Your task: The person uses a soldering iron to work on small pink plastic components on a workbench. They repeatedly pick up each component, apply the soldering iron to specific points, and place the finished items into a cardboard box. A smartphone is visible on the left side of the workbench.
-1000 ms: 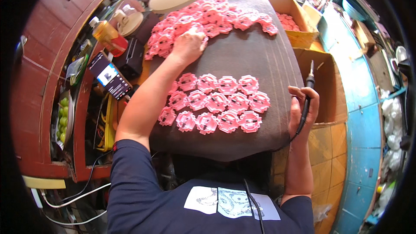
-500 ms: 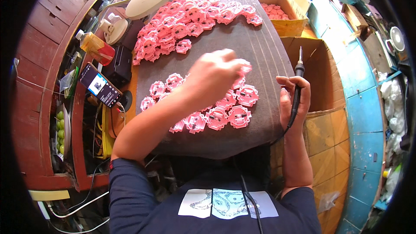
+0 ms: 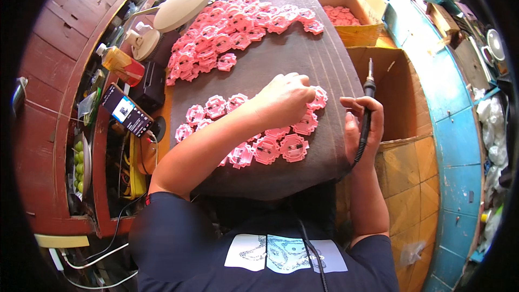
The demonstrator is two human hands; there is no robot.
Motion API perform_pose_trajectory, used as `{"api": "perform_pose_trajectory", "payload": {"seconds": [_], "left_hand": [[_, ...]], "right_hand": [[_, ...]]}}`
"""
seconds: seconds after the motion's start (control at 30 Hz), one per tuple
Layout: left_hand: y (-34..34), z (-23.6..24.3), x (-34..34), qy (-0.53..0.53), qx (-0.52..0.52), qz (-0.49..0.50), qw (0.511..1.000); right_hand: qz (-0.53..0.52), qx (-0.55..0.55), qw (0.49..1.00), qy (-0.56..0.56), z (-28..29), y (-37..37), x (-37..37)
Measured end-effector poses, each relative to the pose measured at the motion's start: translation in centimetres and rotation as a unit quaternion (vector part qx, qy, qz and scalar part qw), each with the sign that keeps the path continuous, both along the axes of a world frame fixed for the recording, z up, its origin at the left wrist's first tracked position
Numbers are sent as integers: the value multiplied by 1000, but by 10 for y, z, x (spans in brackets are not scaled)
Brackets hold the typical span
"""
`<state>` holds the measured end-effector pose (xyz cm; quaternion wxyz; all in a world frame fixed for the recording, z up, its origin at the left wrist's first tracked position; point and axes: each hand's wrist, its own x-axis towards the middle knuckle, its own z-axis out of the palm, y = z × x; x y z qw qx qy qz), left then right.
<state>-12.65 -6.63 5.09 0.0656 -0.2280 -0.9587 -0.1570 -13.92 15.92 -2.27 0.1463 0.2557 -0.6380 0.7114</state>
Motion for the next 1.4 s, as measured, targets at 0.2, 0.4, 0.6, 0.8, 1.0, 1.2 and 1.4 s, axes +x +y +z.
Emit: {"api": "perform_pose_trajectory", "payload": {"seconds": [0.2,0.4,0.6,0.8,1.0,1.2,1.4], "left_hand": [[-80,16,-15,75,-24,190,979],[-156,-8,-4,43,-162,360,918],[-150,-16,2,55,-104,374,920],[-43,29,41,81,32,115,990],[57,-2,44,104,30,-30,994],[65,-8,39,95,-41,-5,995],[53,-6,42,59,-9,15,998]], "right_hand": [[18,7,1000,-3,0,3,3],[9,-17,1000,1,1,-1,0],[5,-13,1000,-2,3,-2,2],[-26,-28,999,11,0,0,3],[-88,-89,984,125,-6,1,7],[-69,-56,990,107,-3,4,11],[-69,-53,993,81,-4,0,12]]}}
